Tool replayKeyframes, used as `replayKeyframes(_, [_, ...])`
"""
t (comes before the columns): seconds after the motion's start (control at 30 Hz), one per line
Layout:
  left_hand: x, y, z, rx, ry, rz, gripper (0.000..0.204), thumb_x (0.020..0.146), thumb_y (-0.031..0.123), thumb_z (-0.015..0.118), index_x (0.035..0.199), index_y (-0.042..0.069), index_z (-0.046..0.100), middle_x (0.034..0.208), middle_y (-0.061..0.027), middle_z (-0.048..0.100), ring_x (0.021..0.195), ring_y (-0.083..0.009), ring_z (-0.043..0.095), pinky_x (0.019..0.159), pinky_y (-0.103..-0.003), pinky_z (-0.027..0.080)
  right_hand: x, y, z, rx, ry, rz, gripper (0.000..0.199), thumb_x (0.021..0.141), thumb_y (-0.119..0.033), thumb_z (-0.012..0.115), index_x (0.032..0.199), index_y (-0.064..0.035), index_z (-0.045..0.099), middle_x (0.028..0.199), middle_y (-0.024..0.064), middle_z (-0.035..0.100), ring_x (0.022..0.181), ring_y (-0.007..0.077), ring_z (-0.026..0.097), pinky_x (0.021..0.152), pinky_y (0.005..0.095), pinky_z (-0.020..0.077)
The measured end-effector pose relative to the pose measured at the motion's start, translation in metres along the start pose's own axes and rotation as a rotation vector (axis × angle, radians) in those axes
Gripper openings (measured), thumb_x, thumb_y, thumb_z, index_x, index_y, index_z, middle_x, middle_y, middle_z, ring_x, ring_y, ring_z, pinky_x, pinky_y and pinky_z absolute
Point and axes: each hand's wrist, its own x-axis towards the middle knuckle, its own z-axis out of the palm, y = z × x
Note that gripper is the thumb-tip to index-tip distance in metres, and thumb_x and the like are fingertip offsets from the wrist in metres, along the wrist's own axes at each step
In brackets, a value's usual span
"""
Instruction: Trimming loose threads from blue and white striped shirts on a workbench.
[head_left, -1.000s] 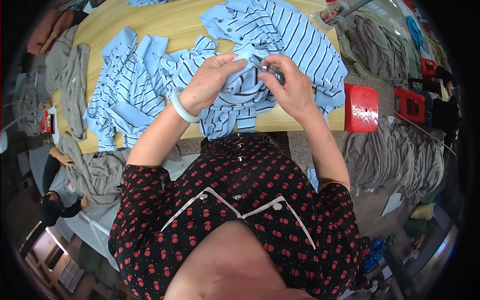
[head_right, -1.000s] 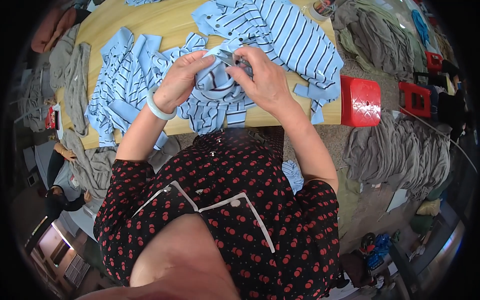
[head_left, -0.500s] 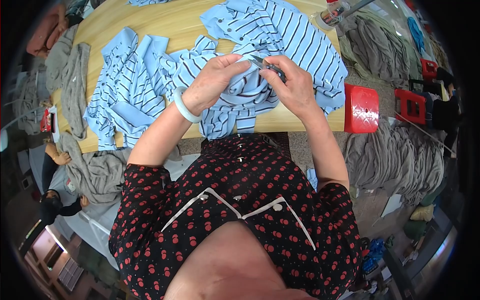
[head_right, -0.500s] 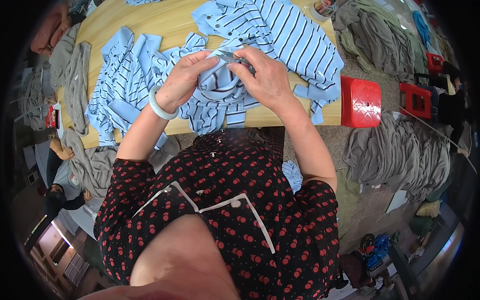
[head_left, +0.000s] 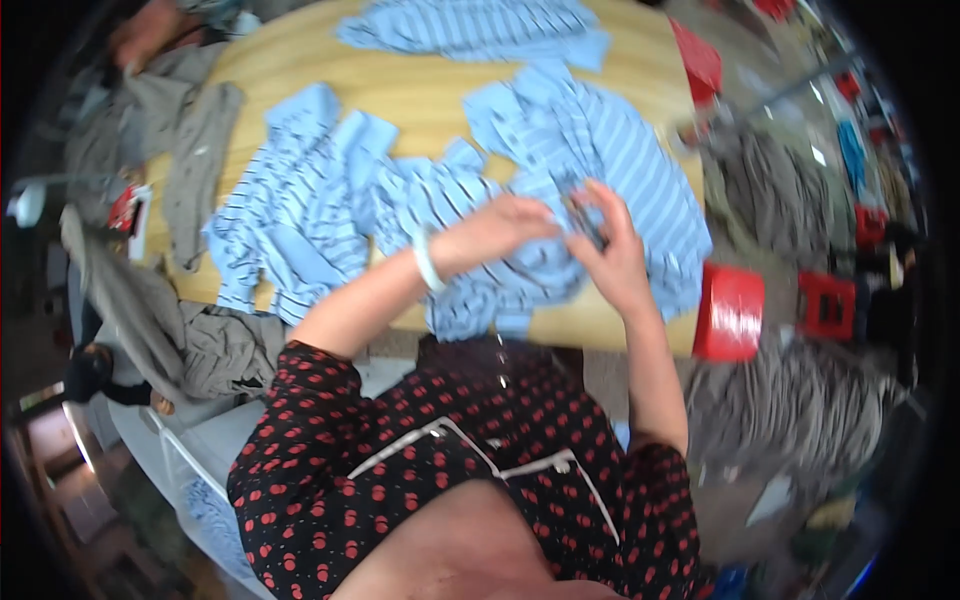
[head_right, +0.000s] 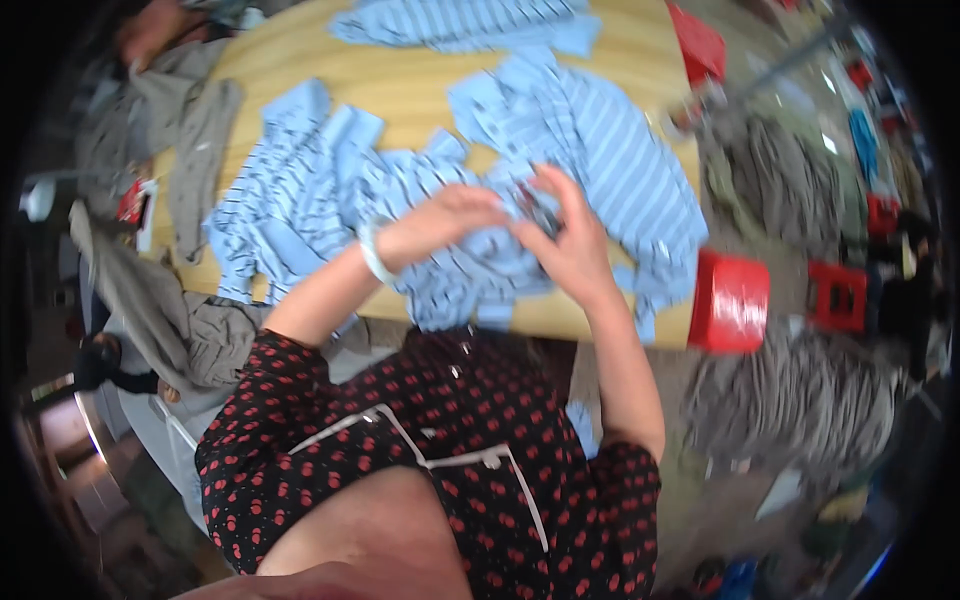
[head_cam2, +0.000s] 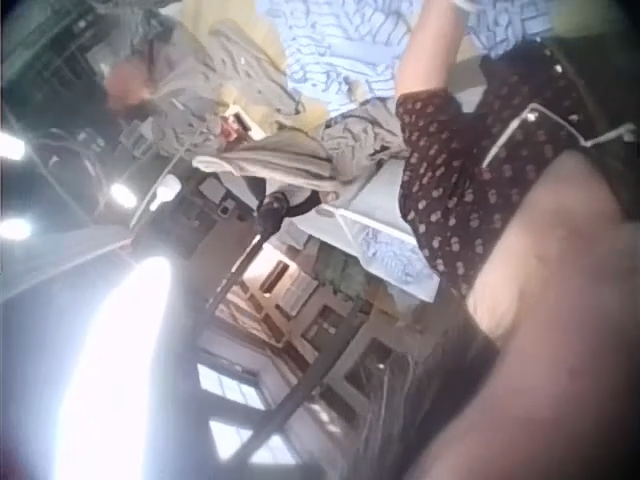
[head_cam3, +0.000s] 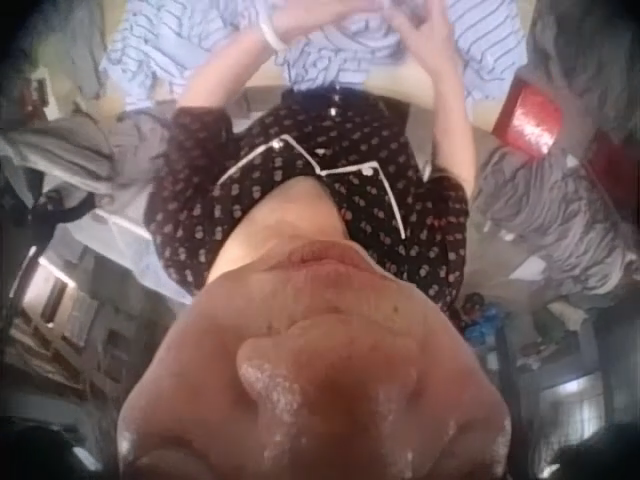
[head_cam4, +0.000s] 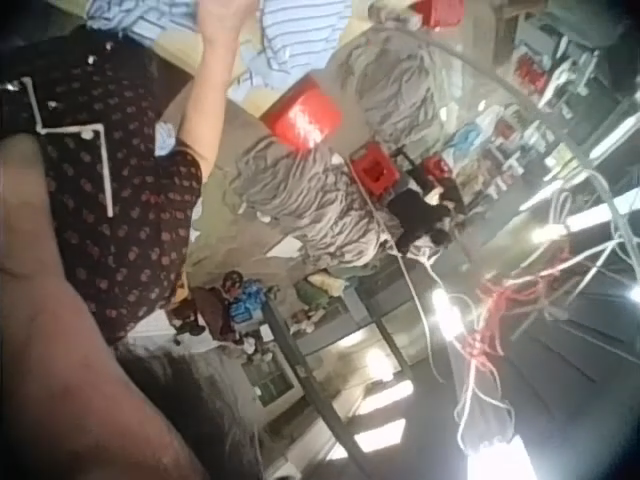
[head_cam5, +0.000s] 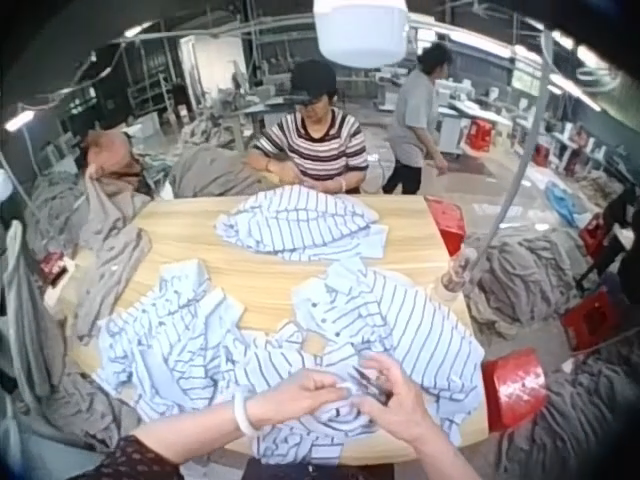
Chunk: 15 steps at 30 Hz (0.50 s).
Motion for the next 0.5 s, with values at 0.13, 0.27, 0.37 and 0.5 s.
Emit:
replayKeyframes(0.13, [0.006,-0.012,-0.006,-0.067,-0.125,-0.043,0.020,0.083,0.021,0.051,0.083,0.002,0.057,0.068,0.0077,0.049,0.064,-0.0007,0.041,0.056,-0.018,0.036,-0.003,0.022,0.002,0.255,-0.193,0.181,0.041,0.069,0.000,0.061,0.107,-0.0022,0.047,0.098,0.0039,0.052,0.089,0.0109,0.048,0.077,0.0225,0.0386])
replayKeyframes(0.27, [0.005,-0.036,-0.014,-0.079,-0.251,-0.002,0.021,0.083,0.021,0.051,0.085,0.002,0.057,0.065,0.0079,0.047,0.061,-0.0018,0.039,0.054,-0.019,0.035,0.000,0.002,-0.007,0.110,-0.237,0.197,0.032,0.068,0.001,0.062,0.097,0.0006,0.050,0.085,0.0007,0.053,0.077,0.0073,0.048,0.071,0.0207,0.0404])
replayKeyframes(0.37, [0.009,-0.036,-0.022,-0.026,-0.318,0.038,0.018,0.079,0.016,0.051,0.085,0.000,0.057,0.064,0.0061,0.048,0.060,-0.0028,0.041,0.054,-0.020,0.037,0.004,-0.008,-0.015,0.151,-0.213,0.177,0.024,0.070,-0.001,0.063,0.091,0.0009,0.052,0.081,0.0009,0.055,0.072,0.0053,0.049,0.064,0.0191,0.0410])
replayKeyframes(0.5, [0.014,-0.037,-0.032,0.036,-0.192,0.129,0.017,0.070,0.009,0.044,0.076,0.000,0.057,0.055,0.0014,0.046,0.052,-0.0057,0.039,0.047,-0.024,0.034,0.020,-0.024,-0.024,0.102,-0.199,0.122,0.023,0.070,0.000,0.062,0.090,0.0008,0.052,0.080,0.0005,0.055,0.071,0.0059,0.049,0.064,0.0192,0.0411])
